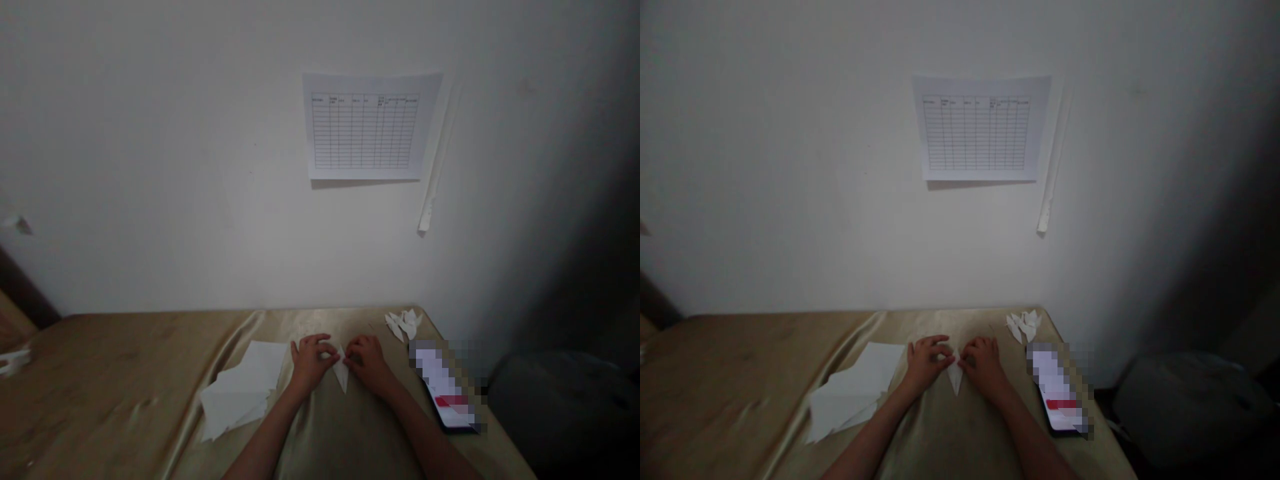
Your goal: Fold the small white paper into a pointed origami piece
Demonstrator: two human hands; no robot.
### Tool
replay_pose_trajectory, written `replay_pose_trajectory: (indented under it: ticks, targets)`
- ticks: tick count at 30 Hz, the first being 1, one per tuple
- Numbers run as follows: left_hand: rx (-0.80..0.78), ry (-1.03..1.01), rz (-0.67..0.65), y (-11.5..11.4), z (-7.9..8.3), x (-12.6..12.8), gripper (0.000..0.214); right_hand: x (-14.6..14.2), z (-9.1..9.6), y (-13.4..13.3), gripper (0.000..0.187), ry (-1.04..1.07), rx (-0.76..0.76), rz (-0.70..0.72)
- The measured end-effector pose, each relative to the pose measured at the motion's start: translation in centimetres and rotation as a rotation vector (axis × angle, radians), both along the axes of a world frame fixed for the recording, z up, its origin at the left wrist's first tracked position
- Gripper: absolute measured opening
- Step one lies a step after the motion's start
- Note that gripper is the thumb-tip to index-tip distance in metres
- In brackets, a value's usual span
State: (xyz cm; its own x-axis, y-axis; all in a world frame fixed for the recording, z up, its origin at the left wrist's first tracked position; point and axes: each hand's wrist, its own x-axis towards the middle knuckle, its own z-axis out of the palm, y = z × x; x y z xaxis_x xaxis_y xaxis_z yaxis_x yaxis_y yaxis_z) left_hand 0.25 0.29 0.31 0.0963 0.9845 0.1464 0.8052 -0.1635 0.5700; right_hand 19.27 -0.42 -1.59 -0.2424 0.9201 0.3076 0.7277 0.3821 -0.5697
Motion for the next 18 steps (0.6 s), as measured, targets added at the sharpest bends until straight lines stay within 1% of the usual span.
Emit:
replay_pose_trajectory:
  ticks: [4,9,18]
  targets:
    - [0.006,-0.011,-0.003,-0.1,0.0,0.0,0.005,-0.1,-0.4,0.3,0.003,0.031,0.021,0.002]
    - [0.006,-0.011,-0.038,-0.2,-0.1,0.1,0.006,0.0,-1.0,1.1,0.006,0.16,0.08,-0.026]
    - [-0.007,-0.014,-0.054,-0.4,0.3,0.2,0.008,0.0,-1.3,1.3,0.006,0.255,0.077,0.009]
